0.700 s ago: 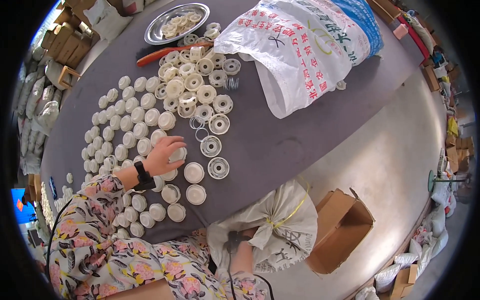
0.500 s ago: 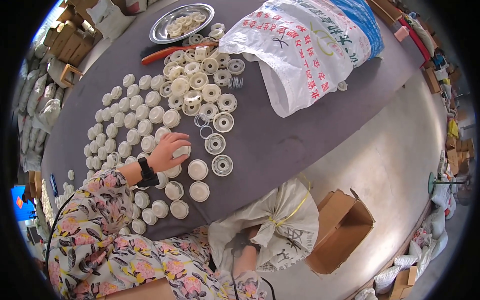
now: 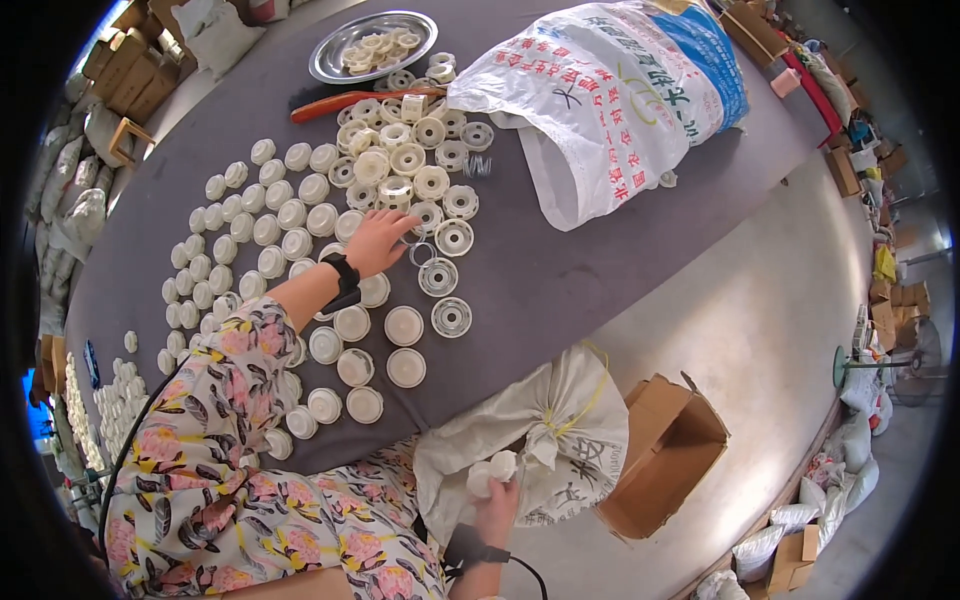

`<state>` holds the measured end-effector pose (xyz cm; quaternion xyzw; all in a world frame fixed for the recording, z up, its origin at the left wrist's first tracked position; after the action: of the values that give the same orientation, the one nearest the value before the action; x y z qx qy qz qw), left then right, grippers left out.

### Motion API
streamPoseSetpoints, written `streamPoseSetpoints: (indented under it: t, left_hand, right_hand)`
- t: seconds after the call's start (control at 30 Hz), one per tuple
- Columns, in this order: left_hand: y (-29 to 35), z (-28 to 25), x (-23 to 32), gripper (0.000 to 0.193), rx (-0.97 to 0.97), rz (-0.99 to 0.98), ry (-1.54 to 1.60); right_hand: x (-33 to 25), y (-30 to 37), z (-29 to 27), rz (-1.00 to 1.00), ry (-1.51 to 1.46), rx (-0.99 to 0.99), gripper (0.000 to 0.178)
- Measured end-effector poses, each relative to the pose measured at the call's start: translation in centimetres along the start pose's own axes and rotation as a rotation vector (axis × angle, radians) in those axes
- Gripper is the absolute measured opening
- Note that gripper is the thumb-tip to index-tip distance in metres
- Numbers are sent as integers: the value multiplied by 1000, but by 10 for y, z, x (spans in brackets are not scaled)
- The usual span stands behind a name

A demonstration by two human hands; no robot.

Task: The person is sorting and assembling white plastic circular components, inserting small springs and using a manual press tool to secure them.

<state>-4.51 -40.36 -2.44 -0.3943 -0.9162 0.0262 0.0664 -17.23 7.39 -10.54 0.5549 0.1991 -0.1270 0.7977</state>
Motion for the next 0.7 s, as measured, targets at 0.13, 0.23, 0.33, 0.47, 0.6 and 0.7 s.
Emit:
streamPoseSetpoints:
  t: [0.13, 0.23, 0.33, 0.47, 0.6, 0.7]
  left_hand:
    - [22, -5, -2, 49, -68, -129, 42]
    - [39, -22, 9, 49, 15, -90, 104]
    - [45, -29, 69, 52, -108, 160, 481]
    - [59, -38, 134, 50, -359, 231, 844]
    - [65, -8, 108, 50, -533, -86, 1110]
    - [67, -3, 87, 48, -528, -90, 1087]
  right_hand:
    - [-16, 30, 52, -77, 133, -162, 39]
    - [-10, 23, 108, 13, -9, -299, 36]
    - [4, -10, 162, 57, -7, -357, 31]
    - [6, -28, 223, 43, 59, -418, 28]
    - [17, -36, 247, 103, 86, -501, 29]
    - [35, -30, 256, 184, 130, -576, 30]
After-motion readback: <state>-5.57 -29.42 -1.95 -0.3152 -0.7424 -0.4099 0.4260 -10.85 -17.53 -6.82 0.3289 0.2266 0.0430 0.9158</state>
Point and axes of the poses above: each hand's wrist, its own y-axis away from the middle knuckle, its own z-axis out of the palm, x = y × z, the point moved 9 cm from there along -y, towards the middle knuckle, and after that the axes turned 15 degrees about -y, right-handed, at the moved point
